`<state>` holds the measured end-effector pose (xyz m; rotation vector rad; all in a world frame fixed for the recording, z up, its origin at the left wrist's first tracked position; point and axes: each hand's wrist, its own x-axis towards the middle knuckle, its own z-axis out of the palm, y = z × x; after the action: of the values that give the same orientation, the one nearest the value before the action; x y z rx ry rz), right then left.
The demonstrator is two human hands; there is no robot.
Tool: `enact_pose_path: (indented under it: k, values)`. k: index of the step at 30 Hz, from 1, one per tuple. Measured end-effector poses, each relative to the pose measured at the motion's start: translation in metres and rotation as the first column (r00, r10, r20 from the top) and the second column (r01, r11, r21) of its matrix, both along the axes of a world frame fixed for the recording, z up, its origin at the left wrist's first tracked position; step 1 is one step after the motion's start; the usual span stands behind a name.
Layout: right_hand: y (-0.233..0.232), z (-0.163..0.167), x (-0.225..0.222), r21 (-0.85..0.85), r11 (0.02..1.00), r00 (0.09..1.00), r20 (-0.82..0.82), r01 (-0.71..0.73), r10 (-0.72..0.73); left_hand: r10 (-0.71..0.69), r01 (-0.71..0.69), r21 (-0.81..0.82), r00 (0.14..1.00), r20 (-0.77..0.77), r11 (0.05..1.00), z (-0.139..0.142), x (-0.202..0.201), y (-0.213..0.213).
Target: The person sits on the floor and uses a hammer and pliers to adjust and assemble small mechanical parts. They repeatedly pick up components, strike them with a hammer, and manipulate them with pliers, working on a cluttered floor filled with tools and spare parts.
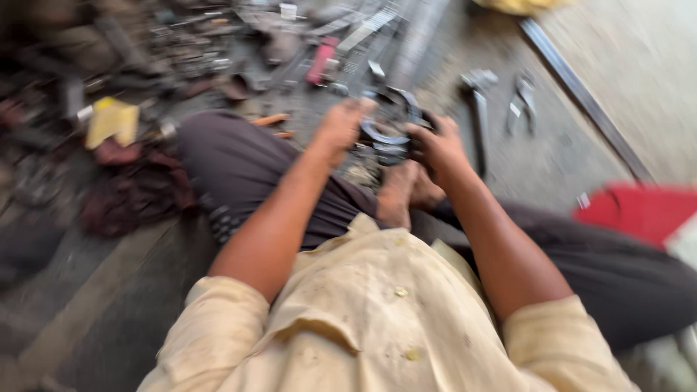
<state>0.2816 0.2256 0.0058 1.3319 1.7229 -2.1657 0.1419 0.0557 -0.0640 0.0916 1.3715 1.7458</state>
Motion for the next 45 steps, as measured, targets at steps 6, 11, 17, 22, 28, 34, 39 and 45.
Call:
enact_pose_path:
  k: [6,11,17,22,28,34,39,45]
  values:
    - [-0.008,0.022,-0.033,-0.040,0.998,0.982,-0.183,0.043,-0.050,-0.130,0.045,-0.331,0.961,-0.242,0.943,0.024,0.008,-0.012]
    - [-0.021,0.025,-0.061,-0.016,0.960,0.912,-0.319,-0.278,0.259,0.150,-0.432,-0.260,0.712,-0.686,0.863,0.056,-0.022,-0.069]
    - [-0.039,-0.015,-0.066,0.197,0.819,0.830,-0.042,-0.538,0.556,0.736,-0.761,-0.002,0.628,-0.252,0.649,0.072,-0.067,-0.245]
    - [-0.048,-0.040,-0.049,0.208,0.677,0.708,0.193,-0.706,0.679,0.961,-0.938,-0.216,0.278,0.006,0.273,0.045,-0.074,-0.381]
    - [-0.044,-0.044,-0.028,0.410,0.351,0.520,0.446,-0.842,0.728,0.934,-0.971,-0.072,0.195,0.299,0.226,0.001,-0.116,-0.458]
    - [-0.038,-0.042,-0.021,0.492,0.092,0.398,0.566,-0.866,0.722,0.890,-0.909,0.320,0.361,0.279,0.268,0.027,-0.194,-0.493]
    - [-0.037,-0.047,-0.016,0.521,0.066,0.394,0.550,-0.851,0.737,0.940,-0.954,0.160,0.281,0.191,0.253,0.026,-0.189,-0.480]
    - [-0.038,-0.059,-0.010,0.449,-0.093,0.244,0.635,-0.889,0.733,0.754,-0.941,-0.243,0.333,-0.567,0.234,-0.012,-0.165,-0.442]
